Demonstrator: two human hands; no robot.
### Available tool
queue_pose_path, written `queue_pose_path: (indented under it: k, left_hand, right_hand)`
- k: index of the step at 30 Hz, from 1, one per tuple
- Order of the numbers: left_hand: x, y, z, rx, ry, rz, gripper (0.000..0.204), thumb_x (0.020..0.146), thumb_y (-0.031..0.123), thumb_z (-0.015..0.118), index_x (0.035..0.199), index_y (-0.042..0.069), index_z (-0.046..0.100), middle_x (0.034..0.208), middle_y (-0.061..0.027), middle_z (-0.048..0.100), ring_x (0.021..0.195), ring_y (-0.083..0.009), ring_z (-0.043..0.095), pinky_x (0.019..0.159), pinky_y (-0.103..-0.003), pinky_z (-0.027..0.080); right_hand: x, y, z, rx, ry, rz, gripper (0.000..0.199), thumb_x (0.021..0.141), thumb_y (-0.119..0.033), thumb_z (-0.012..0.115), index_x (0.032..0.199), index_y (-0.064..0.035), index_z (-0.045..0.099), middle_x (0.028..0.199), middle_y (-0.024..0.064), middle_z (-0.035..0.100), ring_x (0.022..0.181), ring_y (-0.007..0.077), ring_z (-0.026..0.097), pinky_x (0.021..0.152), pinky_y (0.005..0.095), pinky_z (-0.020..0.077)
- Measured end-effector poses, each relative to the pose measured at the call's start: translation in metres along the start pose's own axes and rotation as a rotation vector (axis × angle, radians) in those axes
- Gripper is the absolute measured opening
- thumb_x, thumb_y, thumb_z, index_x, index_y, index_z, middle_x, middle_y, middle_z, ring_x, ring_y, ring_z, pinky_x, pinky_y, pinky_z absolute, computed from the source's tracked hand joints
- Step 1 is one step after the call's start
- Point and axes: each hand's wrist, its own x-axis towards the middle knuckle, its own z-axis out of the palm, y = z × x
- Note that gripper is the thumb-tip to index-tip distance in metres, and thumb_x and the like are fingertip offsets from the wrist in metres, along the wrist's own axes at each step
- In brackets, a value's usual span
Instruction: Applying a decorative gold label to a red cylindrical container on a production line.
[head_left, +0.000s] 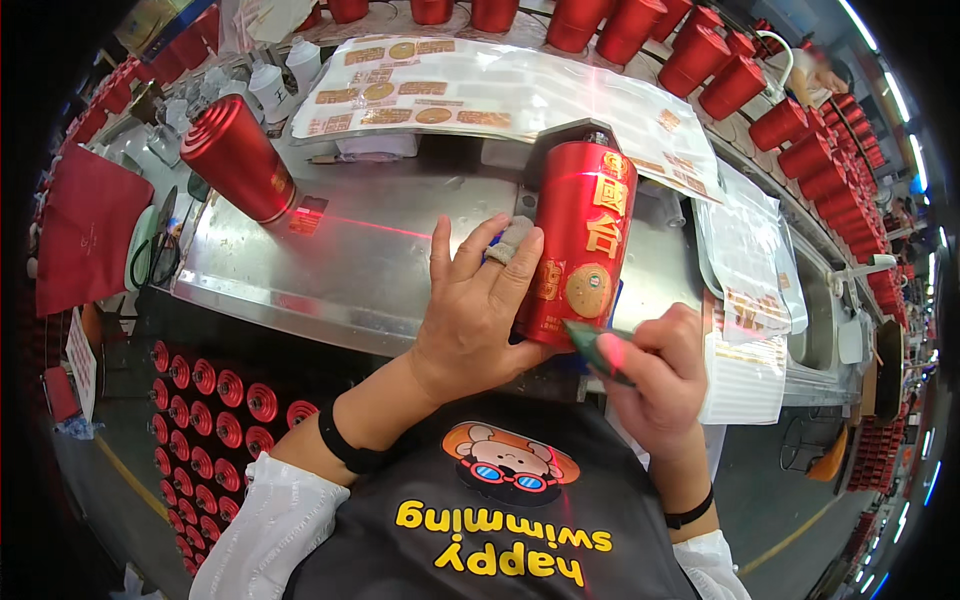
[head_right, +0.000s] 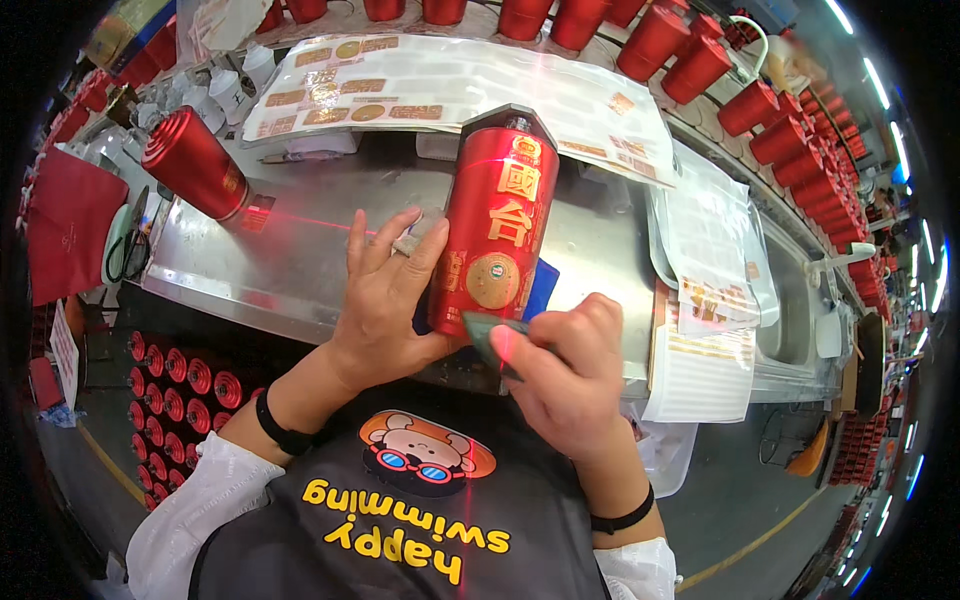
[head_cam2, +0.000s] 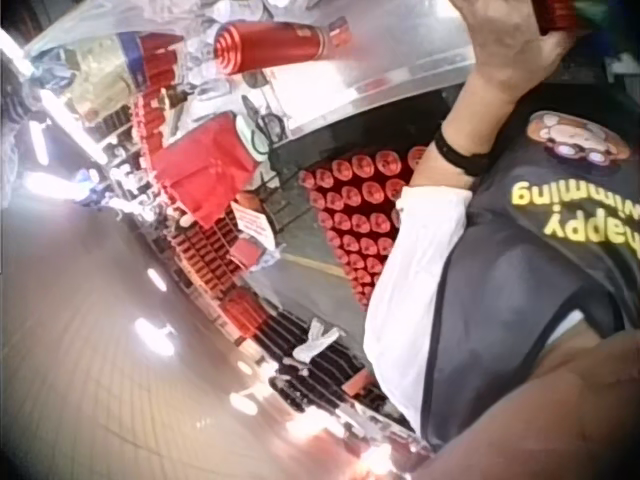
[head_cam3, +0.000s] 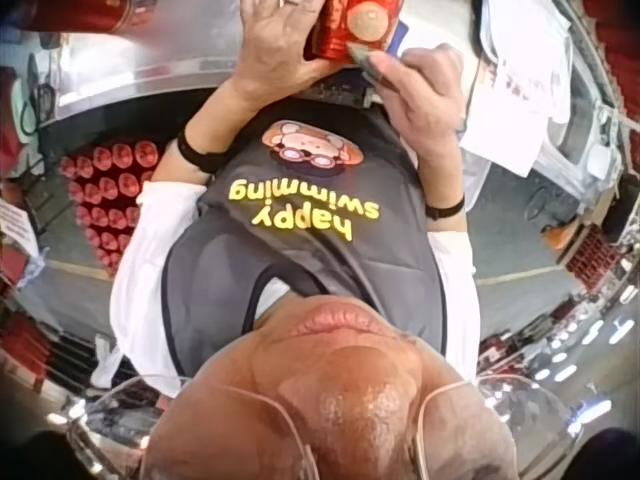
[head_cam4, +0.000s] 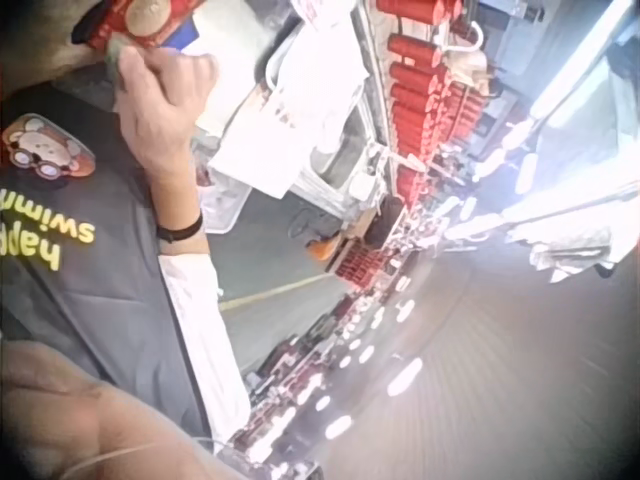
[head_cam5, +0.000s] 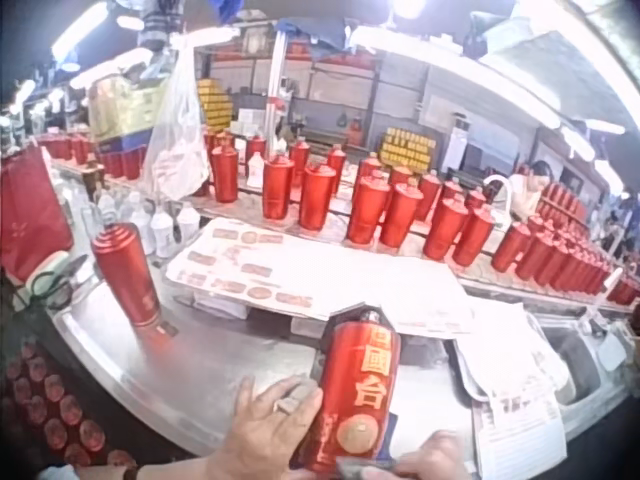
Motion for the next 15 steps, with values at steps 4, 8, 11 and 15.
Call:
queue_pose_path:
  k: [4,8,11,15]
  left_hand:
    - [0.001,0.000,-0.002,0.025,-0.019,0.005,0.094,0.070,0.047,0.079,0.140,-0.005,0.043,0.099,-0.0193,0.063,0.128,-0.0385,0.044,0.110,-0.067,0.012]
    - [0.002,0.001,-0.002,0.059,-0.032,0.020,0.092,0.071,0.046,0.078,0.140,-0.004,0.044,0.099,-0.0193,0.063,0.128,-0.0383,0.044,0.110,-0.067,0.012]
    - [0.002,0.003,-0.003,0.033,-0.038,0.006,0.090,0.072,0.043,0.078,0.140,-0.004,0.044,0.101,-0.0194,0.062,0.129,-0.0389,0.043,0.111,-0.067,0.012]
    - [0.001,0.006,-0.001,-0.104,0.016,-0.035,0.084,0.073,0.038,0.078,0.139,-0.004,0.046,0.108,-0.0185,0.063,0.131,-0.0405,0.042,0.112,-0.066,0.011]
  right_hand:
    - [0.008,-0.004,-0.003,-0.025,0.026,-0.047,0.037,0.054,-0.002,0.074,0.090,-0.0069,0.069,0.081,0.0037,0.053,0.070,0.0222,0.047,0.066,0.0368,0.0358]
    - [0.007,-0.001,-0.006,-0.009,-0.057,-0.063,0.036,0.055,-0.006,0.078,0.090,-0.0077,0.069,0.081,0.0034,0.053,0.070,0.0220,0.048,0.066,0.0369,0.0361]
    - [0.003,-0.002,-0.009,0.124,-0.075,-0.008,0.041,0.057,-0.007,0.081,0.096,-0.0090,0.069,0.081,0.0035,0.053,0.071,0.0215,0.048,0.067,0.0364,0.0366]
    - [-0.006,0.004,-0.005,0.058,0.112,0.189,0.030,0.072,-0.006,0.079,0.099,-0.0056,0.066,0.083,0.0061,0.056,0.072,0.0201,0.054,0.068,0.0325,0.0417]
